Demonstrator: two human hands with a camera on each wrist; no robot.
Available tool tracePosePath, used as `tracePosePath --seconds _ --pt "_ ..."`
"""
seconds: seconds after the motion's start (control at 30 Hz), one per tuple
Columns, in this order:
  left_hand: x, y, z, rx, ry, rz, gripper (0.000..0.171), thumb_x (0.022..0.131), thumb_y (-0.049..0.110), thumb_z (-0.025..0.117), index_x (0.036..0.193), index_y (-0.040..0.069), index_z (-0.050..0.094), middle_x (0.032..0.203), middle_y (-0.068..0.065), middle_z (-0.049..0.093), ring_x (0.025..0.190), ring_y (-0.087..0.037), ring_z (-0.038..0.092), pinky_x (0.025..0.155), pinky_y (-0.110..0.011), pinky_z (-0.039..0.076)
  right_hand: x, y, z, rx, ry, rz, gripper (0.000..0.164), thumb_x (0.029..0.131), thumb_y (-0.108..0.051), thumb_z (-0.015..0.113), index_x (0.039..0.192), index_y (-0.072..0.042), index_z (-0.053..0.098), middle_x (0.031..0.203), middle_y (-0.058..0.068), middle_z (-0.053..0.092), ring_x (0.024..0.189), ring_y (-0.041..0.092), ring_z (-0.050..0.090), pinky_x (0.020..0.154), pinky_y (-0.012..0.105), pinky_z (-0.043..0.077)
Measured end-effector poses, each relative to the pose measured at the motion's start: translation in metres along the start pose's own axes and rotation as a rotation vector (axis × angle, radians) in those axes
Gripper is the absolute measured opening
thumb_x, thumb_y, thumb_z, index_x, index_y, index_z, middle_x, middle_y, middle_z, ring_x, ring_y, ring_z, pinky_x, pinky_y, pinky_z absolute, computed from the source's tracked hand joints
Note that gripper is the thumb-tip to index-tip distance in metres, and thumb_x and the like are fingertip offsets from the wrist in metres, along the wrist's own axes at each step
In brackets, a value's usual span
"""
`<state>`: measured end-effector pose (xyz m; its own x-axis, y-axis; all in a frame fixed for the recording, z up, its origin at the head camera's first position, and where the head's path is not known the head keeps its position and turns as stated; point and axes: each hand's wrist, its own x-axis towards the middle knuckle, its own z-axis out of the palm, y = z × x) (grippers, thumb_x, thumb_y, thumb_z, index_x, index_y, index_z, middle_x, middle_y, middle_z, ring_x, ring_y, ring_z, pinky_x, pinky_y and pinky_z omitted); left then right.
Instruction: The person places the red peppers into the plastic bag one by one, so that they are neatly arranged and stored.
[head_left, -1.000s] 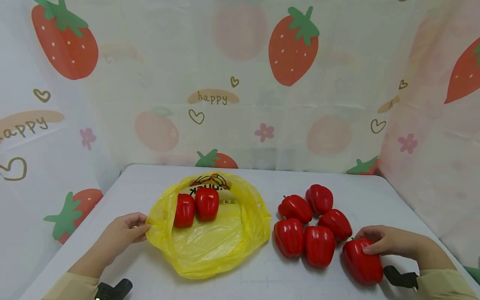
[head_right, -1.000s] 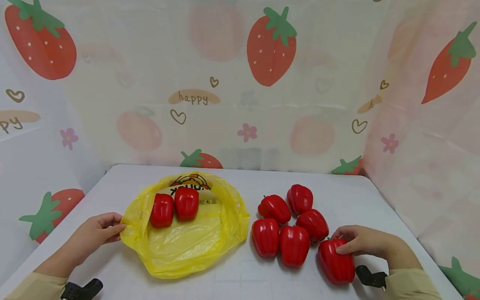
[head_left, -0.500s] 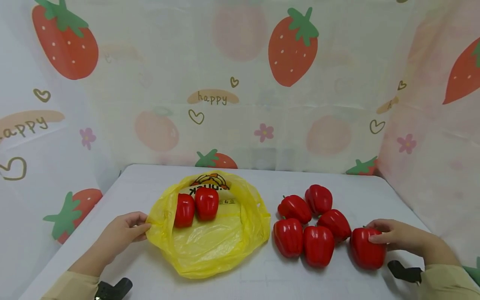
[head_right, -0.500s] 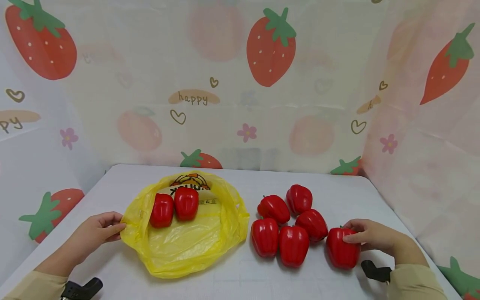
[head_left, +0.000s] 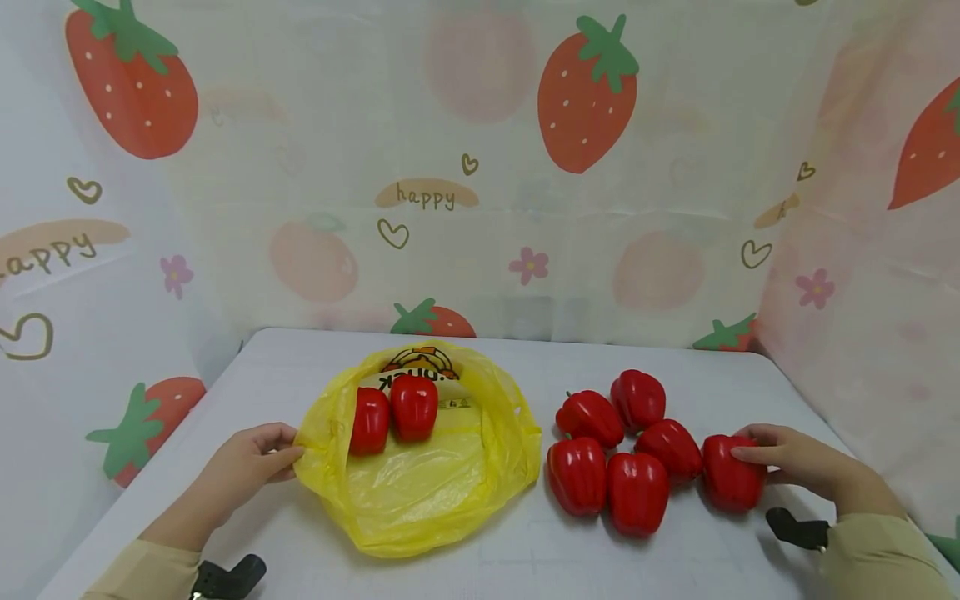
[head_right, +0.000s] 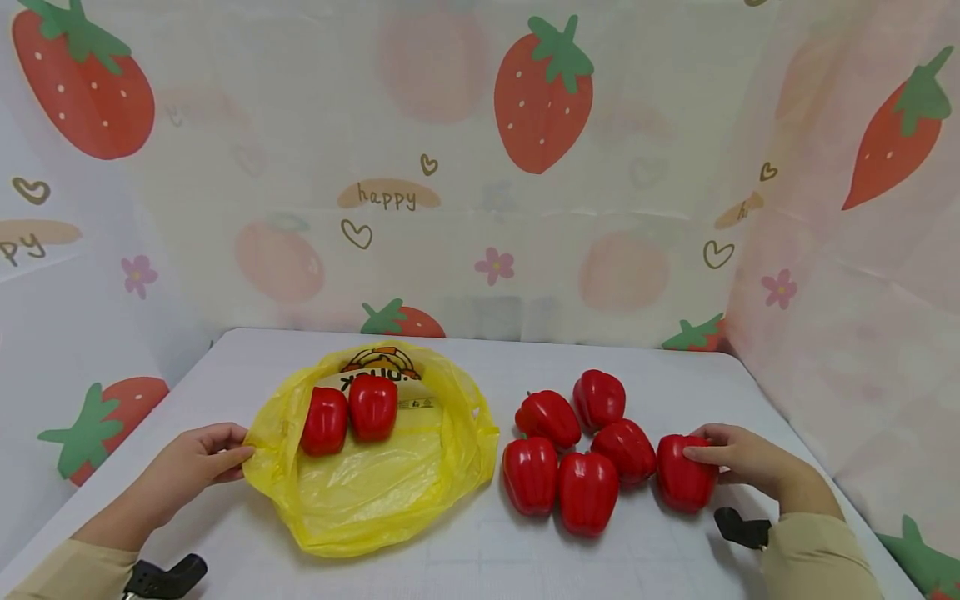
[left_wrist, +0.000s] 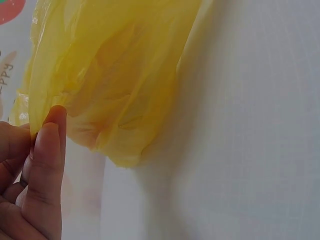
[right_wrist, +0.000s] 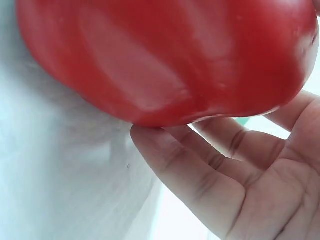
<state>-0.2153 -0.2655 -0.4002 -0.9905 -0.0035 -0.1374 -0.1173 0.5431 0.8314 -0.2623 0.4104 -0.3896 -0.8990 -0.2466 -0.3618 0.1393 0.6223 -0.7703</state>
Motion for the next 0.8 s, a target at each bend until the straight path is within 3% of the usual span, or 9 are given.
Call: tracePosePath --seconds 0.33,0.6,0.8 --pt "0.0 0.0 0.001 0.011 0.011 -0.013 0.032 0.087 0.026 0.062 0.109 0.002 0.059 0.097 -0.006 0.062 0.081 -0.016 0.059 0.075 -0.03 0.055 -0.004 0.003 0.002 -0.022 0.028 -0.005 0.063 0.085 -0.029 0.062 0.131 0.002 0.034 0.122 0.019 0.044 0.104 0.027 0.047 0.08 0.043 0.052" --pt "0.001 -0.002 0.001 0.003 0.006 -0.014 0.033 0.087 0.027 0.062 0.108 0.002 0.059 0.097 -0.006 0.062 0.081 -0.016 0.059 0.074 -0.03 0.055 -0.018 0.006 0.012 -0.059 0.063 0.011 0.083 0.076 -0.027 0.073 0.138 -0.001 0.023 0.131 0.029 0.033 0.115 0.044 0.034 0.079 0.049 0.051" --pt "0.0 -0.001 0.001 -0.003 0.006 -0.014 0.033 0.087 0.026 0.062 0.108 0.001 0.059 0.096 -0.006 0.062 0.081 -0.016 0.059 0.074 -0.029 0.055 -0.021 0.007 0.018 -0.084 0.065 -0.009 0.093 0.075 -0.026 0.074 0.143 -0.005 0.014 0.136 0.033 0.024 0.118 0.052 0.028 0.08 0.053 0.048"
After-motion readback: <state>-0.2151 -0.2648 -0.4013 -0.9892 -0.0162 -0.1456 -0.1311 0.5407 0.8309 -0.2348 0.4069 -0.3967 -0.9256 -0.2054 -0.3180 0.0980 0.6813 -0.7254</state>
